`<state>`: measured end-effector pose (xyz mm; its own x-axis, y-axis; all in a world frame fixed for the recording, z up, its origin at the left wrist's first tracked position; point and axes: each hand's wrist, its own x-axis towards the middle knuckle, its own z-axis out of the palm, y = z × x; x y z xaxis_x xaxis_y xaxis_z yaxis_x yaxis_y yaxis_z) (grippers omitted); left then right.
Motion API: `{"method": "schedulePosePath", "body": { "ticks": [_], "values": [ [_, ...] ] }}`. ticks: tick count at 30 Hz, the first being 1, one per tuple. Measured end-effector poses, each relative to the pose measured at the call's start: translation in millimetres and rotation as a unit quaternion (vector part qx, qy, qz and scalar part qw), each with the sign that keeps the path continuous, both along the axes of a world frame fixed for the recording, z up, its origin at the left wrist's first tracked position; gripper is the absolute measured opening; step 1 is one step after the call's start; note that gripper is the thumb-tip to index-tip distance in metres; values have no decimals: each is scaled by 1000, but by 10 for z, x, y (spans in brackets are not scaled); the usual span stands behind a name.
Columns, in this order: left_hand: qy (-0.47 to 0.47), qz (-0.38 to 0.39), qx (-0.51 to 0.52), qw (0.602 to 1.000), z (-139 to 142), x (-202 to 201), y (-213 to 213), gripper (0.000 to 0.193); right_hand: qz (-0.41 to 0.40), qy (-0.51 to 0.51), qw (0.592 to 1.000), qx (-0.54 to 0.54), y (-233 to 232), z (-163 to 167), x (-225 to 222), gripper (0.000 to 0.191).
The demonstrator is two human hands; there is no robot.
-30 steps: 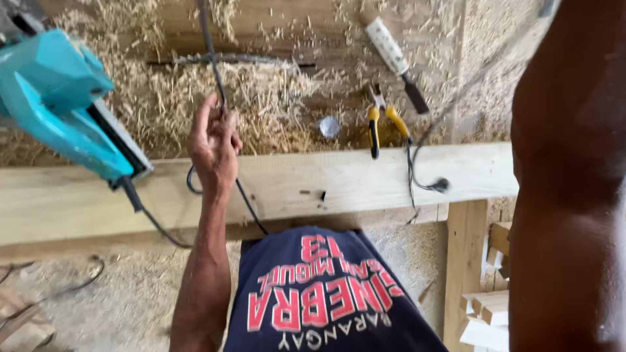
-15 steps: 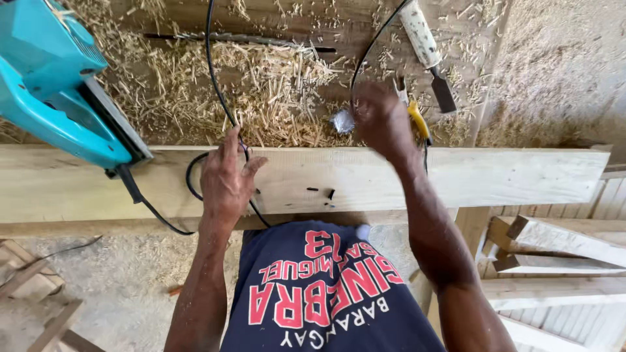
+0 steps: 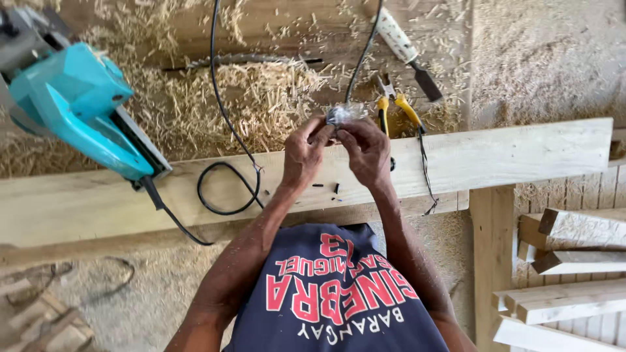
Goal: The person repairs a black electrical cord by stripping the insulation, twisting the exposed wires, and securing the connection with black electrical tape. They use pliers to cut the wire and a chisel to assist in the process.
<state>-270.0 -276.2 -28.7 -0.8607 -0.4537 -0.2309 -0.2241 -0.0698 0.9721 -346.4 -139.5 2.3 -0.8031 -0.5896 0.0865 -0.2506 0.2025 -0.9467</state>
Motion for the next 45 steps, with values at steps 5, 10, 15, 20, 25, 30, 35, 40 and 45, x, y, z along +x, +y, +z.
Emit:
{"method": "schedulePosePath", "body": {
  "ticks": [5, 10, 15, 20, 25, 30, 35, 40, 45],
  "values": [
    [68, -8, -11, 998, 6, 67, 58, 35, -23, 34, 997, 65, 33, 106, 142, 14],
    [161, -73, 1, 984, 197, 191, -44, 30, -40, -15, 999, 14, 46, 100, 316, 21],
    [200, -128, -42, 971, 293, 299, -129, 26, -115, -63, 991, -9, 17, 84, 349, 26],
    [153, -189, -277, 930, 237, 387, -152, 33, -172, 163, 951, 201, 65, 233, 324, 22],
    [176, -186, -316, 914, 314, 491, -175, 48, -179, 300, 927, 133, -75, 321, 247, 13],
    [159, -123, -216, 955, 529, 485, -204, 37, -178, 191, 955, 144, -77, 454, 45, 21],
    [72, -64, -217, 972, 642, 465, -227, 21, -36, 6, 999, 33, 59, 665, 57, 21],
    [146, 3, -420, 896, 574, 430, -148, 30, -1, -15, 999, 49, 45, 572, 211, 17],
    [113, 16, -422, 899, 545, 444, -153, 28, -72, -90, 990, 83, 210, 510, 171, 23]
  ]
}}
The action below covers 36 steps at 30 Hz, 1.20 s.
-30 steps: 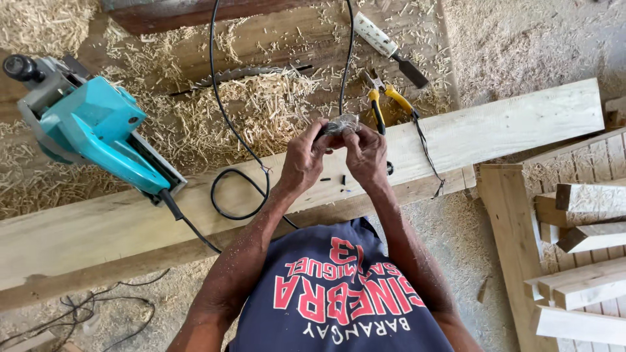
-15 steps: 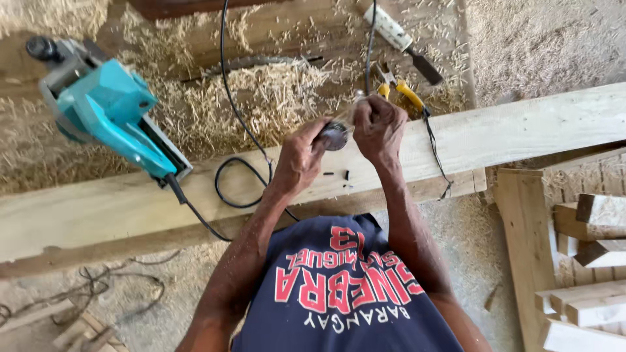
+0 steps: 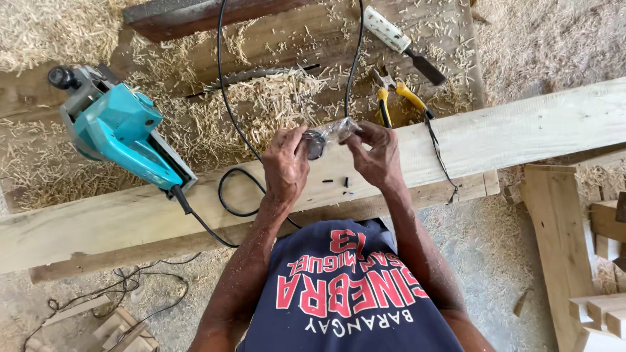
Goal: The person repairs a black electrical cord by stripping the insulation, twisting the exposed wires, and securing the connection with black electrical tape. They use pliers to cut the wire and a chisel to assist in the process.
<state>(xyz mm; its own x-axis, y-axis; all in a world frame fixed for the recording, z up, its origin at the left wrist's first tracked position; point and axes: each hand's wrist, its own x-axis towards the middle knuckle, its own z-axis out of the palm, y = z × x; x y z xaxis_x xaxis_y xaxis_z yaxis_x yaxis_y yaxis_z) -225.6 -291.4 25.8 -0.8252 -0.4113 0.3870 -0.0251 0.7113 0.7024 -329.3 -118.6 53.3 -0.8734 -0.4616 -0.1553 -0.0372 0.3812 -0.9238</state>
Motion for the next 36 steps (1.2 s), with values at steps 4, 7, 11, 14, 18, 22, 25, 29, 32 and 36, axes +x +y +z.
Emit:
{"method": "schedulePosePath", "body": {
  "ticks": [4, 7, 11, 14, 18, 22, 25, 29, 32, 36],
  "values": [
    [-21, 27, -32, 999, 36, -4, 8, 32, 18, 131, 990, -41, -4, 68, 92, 30],
    [-9, 21, -33, 999, 68, -26, 62, 31, 4, 164, 986, 8, -152, 78, 216, 22],
    [11, 24, -22, 999, 81, -16, 101, 27, -91, 90, 991, 27, -258, -3, 300, 20],
    [31, 72, 11, 997, 34, 8, 89, 20, -103, 93, 989, 47, -251, -124, 370, 20],
    [-30, 107, 443, 890, -115, -63, 13, 15, -100, 118, 987, 51, -282, -273, 388, 21],
    [44, 12, 496, 867, -228, -98, -60, 16, -79, 103, 988, 79, -316, -160, 364, 16],
    [-1, 37, 445, 895, -187, -30, -55, 17, -97, 316, 940, 84, -255, 131, 428, 32],
    [86, 37, 145, 985, -14, 12, -22, 17, -90, 307, 947, 27, -177, 426, 497, 20],
    [125, 9, 77, 989, 78, -67, 18, 18, -44, 179, 983, -18, -259, 346, 403, 19],
    [65, 34, 109, 991, 56, -85, 16, 14, -29, 120, 992, -35, -337, 38, 262, 16]
  ]
}}
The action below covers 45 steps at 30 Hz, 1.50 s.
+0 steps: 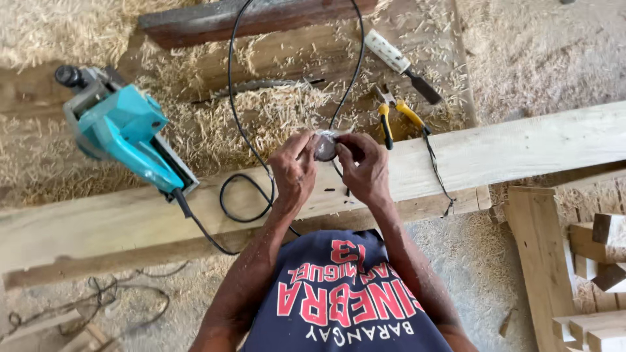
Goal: The person repairs a black electrical cord by stripping the insulation, twisting the exposed wires, and securing the connection with black electrical tape. They use pliers to cut the wire and a chisel to assist in the process.
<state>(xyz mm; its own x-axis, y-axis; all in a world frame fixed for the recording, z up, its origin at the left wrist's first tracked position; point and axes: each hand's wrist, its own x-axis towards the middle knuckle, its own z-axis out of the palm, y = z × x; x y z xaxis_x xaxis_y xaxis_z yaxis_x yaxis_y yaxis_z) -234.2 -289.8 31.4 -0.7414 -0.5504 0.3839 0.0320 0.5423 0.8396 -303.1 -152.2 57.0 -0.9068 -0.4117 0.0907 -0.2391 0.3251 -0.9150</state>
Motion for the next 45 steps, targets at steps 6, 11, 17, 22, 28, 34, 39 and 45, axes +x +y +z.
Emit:
{"method": "schedulePosePath", "body": {
  "ticks": [6, 11, 17, 22, 28, 34, 39, 45],
  "values": [
    [-82, 36, 173, 981, -179, -79, -26, 21, 23, -135, 986, -96, 5, -324, -105, 16],
    [-17, 38, 436, 899, -329, -164, -140, 23, -62, -87, 987, -123, 73, -460, -141, 14],
    [-198, 43, 116, 972, -489, -118, -312, 33, -54, -173, 921, -344, 199, -394, -192, 15],
    [-81, -68, -70, 992, -234, -120, -252, 47, -56, -281, 852, -438, 308, -221, -266, 23],
    [-43, -150, 22, 987, 437, -140, 133, 20, -40, -321, 831, -452, 364, -139, -240, 23],
    [-6, -278, 36, 960, 896, -162, 290, 27, -63, -374, 798, -469, 377, -133, -22, 19],
    [-71, -346, 105, 930, 1005, -76, 316, 30, -74, -394, 783, -475, 416, -147, 281, 22],
    [-143, -328, 190, 914, 945, -47, 410, 24, -48, -332, 889, -312, 585, -9, 302, 31]
  ]
}}
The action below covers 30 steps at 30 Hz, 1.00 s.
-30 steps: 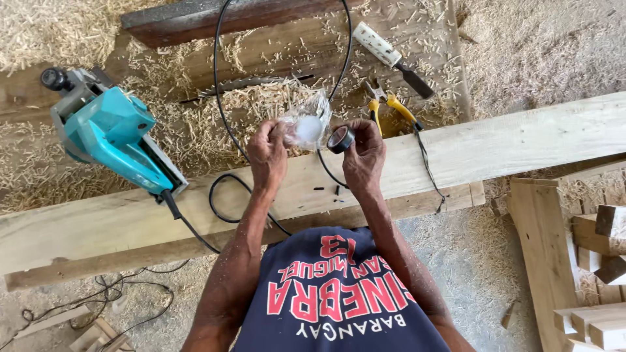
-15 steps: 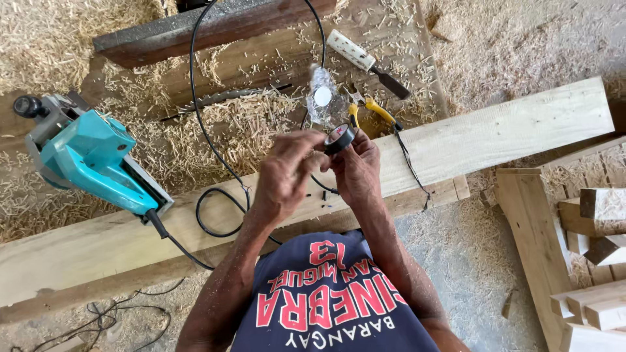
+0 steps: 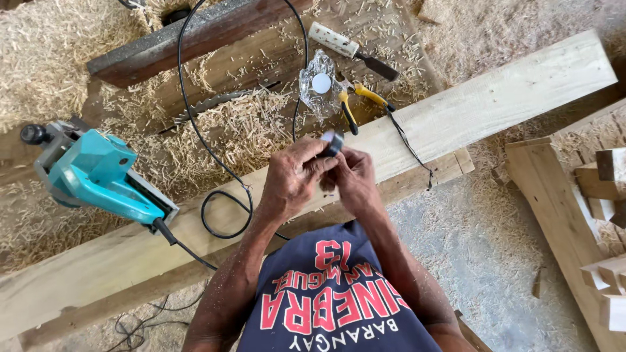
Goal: The person repairs a black electrical cord by stripping the insulation, twisting the exposed wires, and securing the connection with black electrical tape. They use pliers to cut the wire and a chisel to assist in the process.
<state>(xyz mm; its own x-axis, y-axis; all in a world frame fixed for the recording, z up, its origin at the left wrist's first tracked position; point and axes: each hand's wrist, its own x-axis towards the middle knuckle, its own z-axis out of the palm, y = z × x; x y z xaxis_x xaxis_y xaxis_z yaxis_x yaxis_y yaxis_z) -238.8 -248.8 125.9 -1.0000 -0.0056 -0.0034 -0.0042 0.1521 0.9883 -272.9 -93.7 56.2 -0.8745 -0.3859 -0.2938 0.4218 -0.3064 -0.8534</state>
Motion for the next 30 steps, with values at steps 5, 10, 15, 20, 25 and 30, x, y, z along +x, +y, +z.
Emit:
{"method": "schedulePosePath", "body": {
  "ticks": [5, 10, 15, 20, 25, 30],
  "values": [
    [94, 44, -118, 988, -79, -65, 90, 27, 16, 140, 990, -14, 275, 128, -328, 39],
    [42, 60, -117, 990, -175, -221, 342, 27, 51, 220, 974, -20, 490, -31, -555, 28],
    [-122, 80, 21, 989, -159, -417, 478, 35, 62, 120, 986, -98, 545, -323, -708, 27],
    [-61, 30, 71, 995, -107, -491, 525, 31, 87, 15, 979, -184, 434, -555, -853, 28],
    [-79, 61, 27, 995, -213, -562, 511, 27, 127, 20, 984, -122, 340, -655, -923, 27],
    [-82, 78, -22, 993, -341, -599, 459, 28, 106, 109, 988, -31, 338, -513, -968, 27]
  ]
}}
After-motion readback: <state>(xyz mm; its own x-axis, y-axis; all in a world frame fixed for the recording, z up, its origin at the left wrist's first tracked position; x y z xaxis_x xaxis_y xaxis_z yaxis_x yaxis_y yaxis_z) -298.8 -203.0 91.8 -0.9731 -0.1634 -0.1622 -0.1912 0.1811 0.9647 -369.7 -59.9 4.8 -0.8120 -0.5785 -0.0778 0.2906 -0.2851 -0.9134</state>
